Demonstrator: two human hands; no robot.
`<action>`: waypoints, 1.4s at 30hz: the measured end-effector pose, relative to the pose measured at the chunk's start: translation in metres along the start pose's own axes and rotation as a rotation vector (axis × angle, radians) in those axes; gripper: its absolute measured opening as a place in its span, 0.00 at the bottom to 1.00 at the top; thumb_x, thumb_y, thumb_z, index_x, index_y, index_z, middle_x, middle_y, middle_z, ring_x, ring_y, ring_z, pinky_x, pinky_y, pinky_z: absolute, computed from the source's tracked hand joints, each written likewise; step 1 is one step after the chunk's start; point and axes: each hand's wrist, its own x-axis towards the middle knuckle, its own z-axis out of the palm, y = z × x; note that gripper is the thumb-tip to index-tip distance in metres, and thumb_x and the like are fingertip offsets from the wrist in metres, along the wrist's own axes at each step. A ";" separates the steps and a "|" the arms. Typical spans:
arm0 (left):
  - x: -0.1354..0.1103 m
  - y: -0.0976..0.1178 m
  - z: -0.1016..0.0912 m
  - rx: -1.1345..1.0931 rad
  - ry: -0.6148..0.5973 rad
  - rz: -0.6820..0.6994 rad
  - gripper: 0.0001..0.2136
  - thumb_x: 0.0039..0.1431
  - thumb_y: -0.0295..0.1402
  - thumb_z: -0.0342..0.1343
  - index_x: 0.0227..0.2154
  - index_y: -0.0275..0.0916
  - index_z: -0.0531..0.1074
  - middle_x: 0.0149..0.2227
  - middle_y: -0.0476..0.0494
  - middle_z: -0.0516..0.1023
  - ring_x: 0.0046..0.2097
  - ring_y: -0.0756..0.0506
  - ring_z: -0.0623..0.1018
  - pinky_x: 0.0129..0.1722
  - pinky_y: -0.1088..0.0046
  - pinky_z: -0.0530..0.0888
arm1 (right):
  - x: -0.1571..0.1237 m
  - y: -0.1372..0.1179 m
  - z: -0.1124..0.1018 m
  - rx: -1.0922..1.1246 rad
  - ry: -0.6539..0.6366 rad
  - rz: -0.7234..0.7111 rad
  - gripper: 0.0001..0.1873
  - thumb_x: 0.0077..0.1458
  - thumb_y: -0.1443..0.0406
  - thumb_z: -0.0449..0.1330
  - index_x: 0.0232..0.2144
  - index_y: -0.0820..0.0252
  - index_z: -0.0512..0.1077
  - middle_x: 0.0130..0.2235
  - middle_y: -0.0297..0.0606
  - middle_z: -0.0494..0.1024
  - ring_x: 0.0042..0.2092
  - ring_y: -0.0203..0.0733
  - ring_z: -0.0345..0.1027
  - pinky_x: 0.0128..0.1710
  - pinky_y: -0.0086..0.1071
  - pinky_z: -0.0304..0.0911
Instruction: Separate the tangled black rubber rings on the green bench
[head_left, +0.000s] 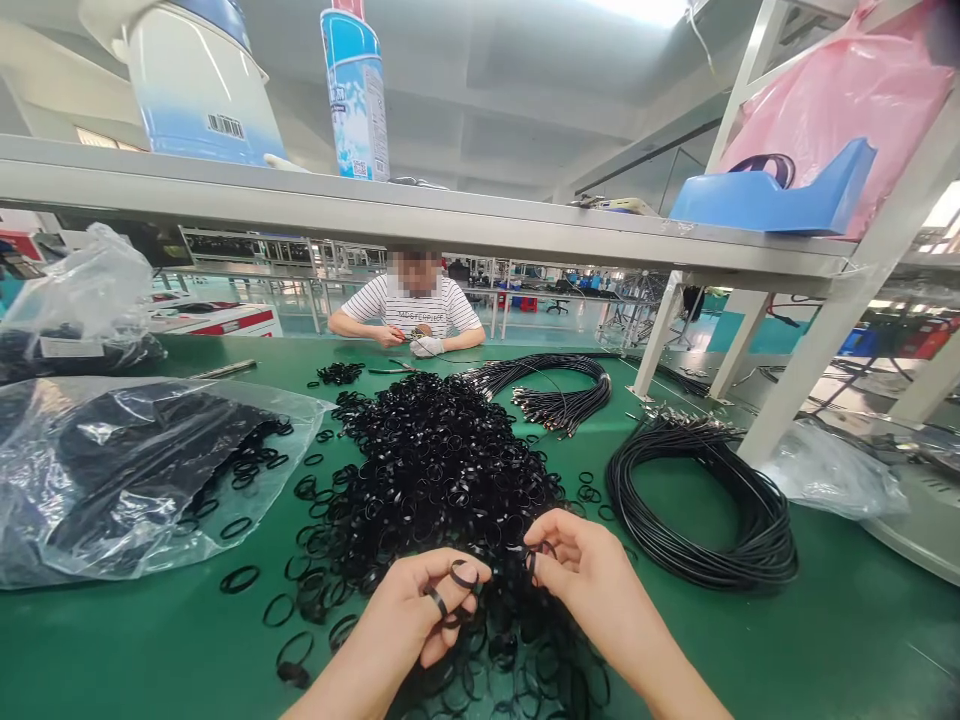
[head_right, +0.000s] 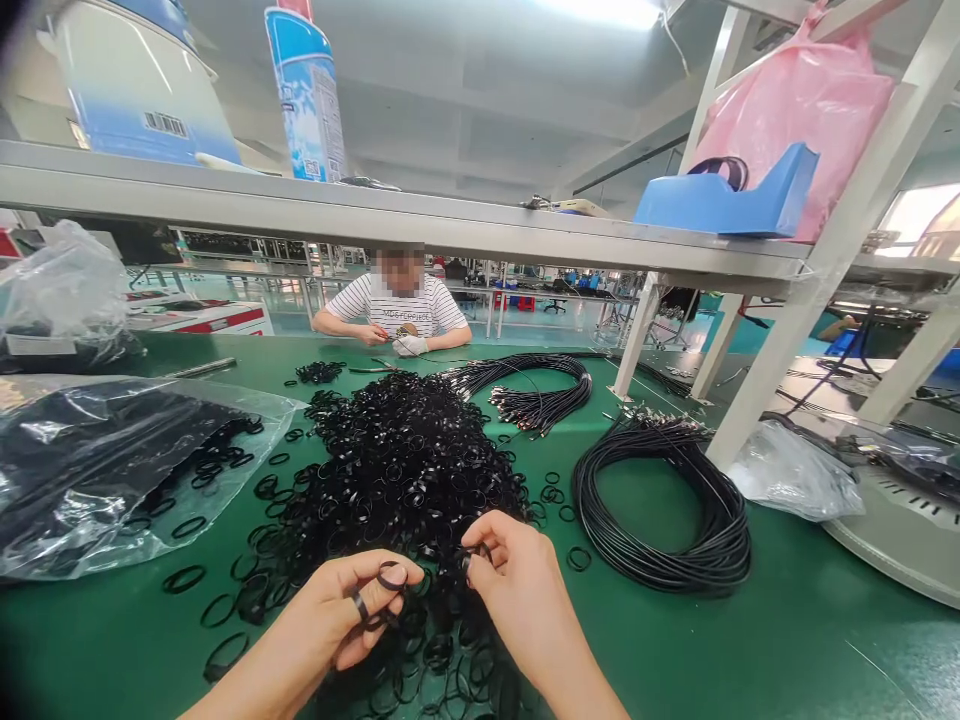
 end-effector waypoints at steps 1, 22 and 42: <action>0.000 0.000 0.000 -0.005 0.005 0.011 0.19 0.41 0.47 0.64 0.30 0.34 0.77 0.21 0.51 0.70 0.18 0.57 0.62 0.15 0.83 0.54 | 0.000 -0.001 0.000 0.018 -0.014 0.008 0.06 0.48 0.69 0.54 0.30 0.58 0.70 0.26 0.31 0.73 0.29 0.38 0.67 0.29 0.28 0.59; 0.000 -0.006 -0.004 0.013 -0.041 -0.072 0.15 0.54 0.46 0.55 0.30 0.38 0.70 0.12 0.63 0.48 0.17 0.57 0.44 0.16 0.79 0.40 | -0.006 -0.007 0.000 -0.236 0.048 -0.049 0.08 0.55 0.66 0.51 0.30 0.54 0.70 0.24 0.29 0.70 0.27 0.37 0.64 0.27 0.28 0.56; -0.004 -0.004 0.003 -0.372 -0.060 -0.084 0.09 0.52 0.24 0.58 0.37 0.32 0.75 0.34 0.41 0.78 0.36 0.47 0.77 0.41 0.69 0.76 | -0.021 -0.018 0.022 -0.350 -0.015 -0.155 0.09 0.55 0.71 0.55 0.28 0.53 0.71 0.33 0.29 0.73 0.36 0.37 0.66 0.36 0.29 0.57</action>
